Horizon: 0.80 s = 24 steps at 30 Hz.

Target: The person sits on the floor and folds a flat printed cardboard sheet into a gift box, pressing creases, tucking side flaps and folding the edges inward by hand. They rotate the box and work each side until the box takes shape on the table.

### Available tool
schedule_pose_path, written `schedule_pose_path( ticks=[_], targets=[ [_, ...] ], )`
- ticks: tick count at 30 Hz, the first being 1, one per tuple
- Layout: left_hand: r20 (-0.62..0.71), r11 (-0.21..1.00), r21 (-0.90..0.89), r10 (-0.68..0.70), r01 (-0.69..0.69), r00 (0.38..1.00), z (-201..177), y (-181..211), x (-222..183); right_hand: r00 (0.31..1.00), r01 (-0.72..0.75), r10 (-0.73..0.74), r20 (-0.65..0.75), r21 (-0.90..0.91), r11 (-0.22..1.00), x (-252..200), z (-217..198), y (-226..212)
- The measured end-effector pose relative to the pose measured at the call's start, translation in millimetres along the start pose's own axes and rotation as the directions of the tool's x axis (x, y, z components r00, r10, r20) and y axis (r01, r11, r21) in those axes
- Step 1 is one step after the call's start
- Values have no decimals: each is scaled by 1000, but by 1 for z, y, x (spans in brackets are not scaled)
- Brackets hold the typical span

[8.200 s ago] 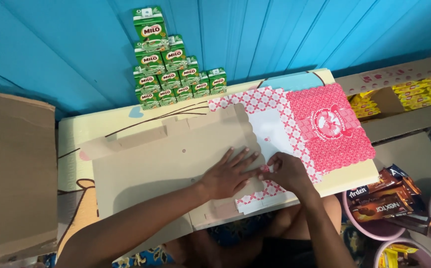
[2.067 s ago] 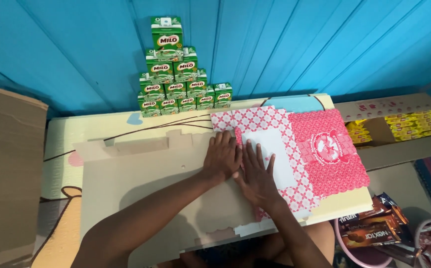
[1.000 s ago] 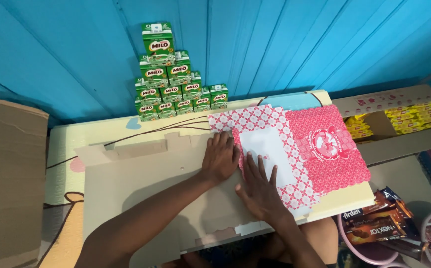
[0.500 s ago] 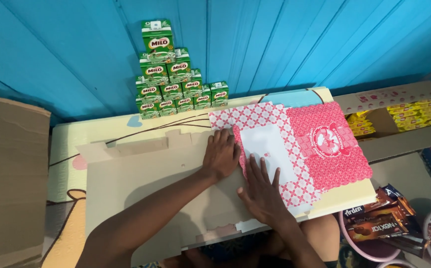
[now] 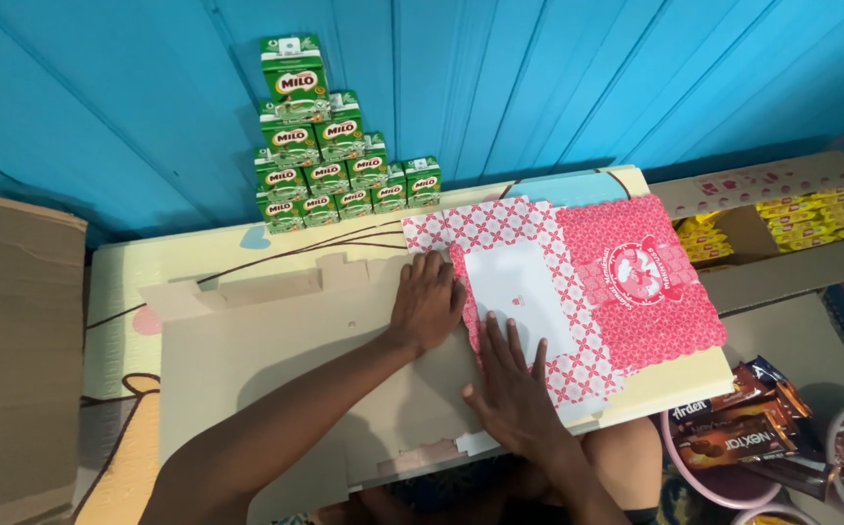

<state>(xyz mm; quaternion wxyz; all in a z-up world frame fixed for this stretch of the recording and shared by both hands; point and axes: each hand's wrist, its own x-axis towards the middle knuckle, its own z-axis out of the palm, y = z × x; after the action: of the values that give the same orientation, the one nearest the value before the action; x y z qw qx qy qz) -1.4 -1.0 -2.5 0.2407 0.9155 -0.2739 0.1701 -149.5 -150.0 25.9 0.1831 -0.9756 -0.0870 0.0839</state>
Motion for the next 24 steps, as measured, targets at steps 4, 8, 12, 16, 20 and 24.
schedule_pose_path(
  ticks=[4,8,12,16,20,24],
  targets=[
    [14,1000,-11,-3,4,1000,-3,-1,2,1000,14,-14,-13,-17,1000,-5,5,3],
    [20,1000,-1,5,-5,1000,-2,0,0,1000,9,-9,-13,7,1000,-10,3,0],
    [31,1000,8,-2,1,1000,-4,1,1,1000,-6,6,-2,-8,1000,-14,5,-1],
    [25,1000,7,2,-2,1000,-4,1,1,1000,-17,18,-8,21,1000,-18,6,-1],
    [19,1000,25,9,-10,1000,-5,2,0,1000,-11,12,-27,13,1000,-26,12,0],
    [13,1000,31,7,-8,1000,-1,0,-1,1000,-25,25,2,41,999,-29,11,-1]
  ],
)
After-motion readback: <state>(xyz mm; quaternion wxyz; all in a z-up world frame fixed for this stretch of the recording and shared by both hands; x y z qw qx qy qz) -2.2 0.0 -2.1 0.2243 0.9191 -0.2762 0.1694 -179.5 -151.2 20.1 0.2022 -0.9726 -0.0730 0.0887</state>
